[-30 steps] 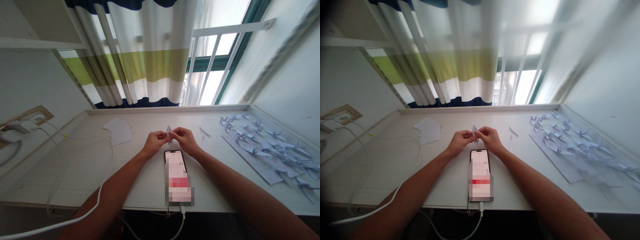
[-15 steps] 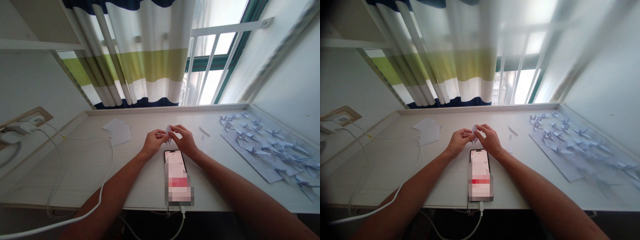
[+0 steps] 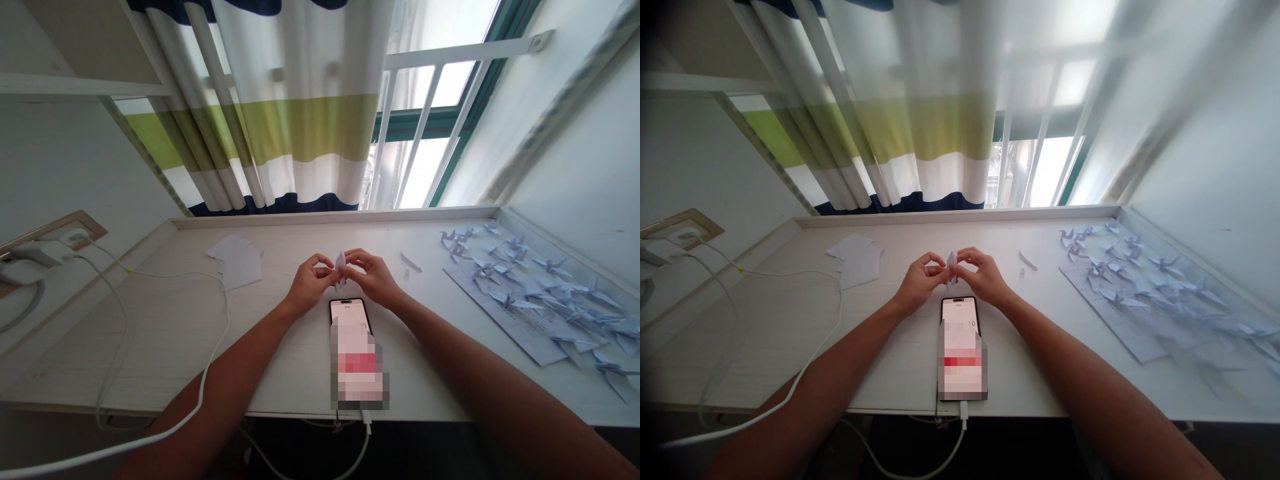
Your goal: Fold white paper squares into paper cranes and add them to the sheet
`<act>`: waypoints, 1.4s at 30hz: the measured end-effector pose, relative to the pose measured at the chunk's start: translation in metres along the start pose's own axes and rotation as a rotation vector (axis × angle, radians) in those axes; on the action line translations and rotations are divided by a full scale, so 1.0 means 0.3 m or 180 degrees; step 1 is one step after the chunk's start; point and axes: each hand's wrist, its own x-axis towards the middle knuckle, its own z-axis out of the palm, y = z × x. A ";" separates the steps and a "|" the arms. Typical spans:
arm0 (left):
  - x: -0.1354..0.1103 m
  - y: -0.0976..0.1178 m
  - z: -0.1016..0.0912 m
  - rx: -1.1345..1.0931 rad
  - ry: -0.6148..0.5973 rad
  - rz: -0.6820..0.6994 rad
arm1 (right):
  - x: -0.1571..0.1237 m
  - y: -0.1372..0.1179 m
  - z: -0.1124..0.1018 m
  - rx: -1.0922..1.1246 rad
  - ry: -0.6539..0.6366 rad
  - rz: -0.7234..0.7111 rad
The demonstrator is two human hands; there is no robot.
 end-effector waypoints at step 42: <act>-0.005 0.020 0.022 0.0143 0.0388 0.0203 | -0.006 -0.037 -0.019 0.0182 0.0064 0.0337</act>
